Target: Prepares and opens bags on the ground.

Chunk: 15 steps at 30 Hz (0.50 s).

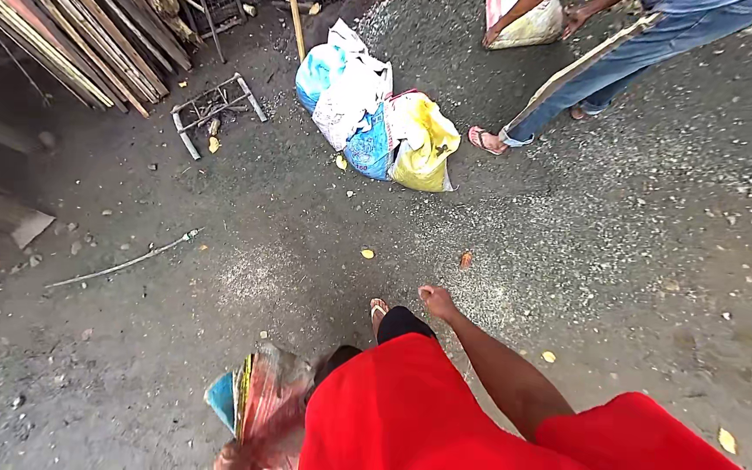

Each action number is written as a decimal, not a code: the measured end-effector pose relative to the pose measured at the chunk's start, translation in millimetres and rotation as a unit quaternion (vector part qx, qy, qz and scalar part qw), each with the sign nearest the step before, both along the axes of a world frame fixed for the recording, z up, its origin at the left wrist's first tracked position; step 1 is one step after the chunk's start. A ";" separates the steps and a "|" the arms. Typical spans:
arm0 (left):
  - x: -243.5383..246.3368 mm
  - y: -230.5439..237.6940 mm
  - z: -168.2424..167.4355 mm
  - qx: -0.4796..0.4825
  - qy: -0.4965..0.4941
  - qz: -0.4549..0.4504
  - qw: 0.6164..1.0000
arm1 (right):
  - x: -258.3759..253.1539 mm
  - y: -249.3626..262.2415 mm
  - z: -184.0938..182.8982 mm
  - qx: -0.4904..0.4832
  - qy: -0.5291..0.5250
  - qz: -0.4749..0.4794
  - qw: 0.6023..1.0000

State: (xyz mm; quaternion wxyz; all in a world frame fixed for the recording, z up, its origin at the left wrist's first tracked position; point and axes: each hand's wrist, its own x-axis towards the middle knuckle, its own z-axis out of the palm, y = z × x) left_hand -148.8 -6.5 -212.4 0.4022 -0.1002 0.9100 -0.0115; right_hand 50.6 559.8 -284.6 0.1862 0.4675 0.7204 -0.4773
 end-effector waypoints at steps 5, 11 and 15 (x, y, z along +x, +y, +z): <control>-94.9 71.8 10.8 0.006 0.034 -0.070 0.997 | -4.0 54.2 5.2 0.012 0.041 -0.110 0.993; -190.8 219.5 33.1 0.004 0.070 -0.178 0.981 | 71.7 45.5 -10.3 -0.013 -0.049 -0.167 0.985; -240.7 322.3 57.2 0.030 0.084 -0.245 0.965 | 126.9 -5.8 -19.4 -0.059 -0.133 -0.187 0.971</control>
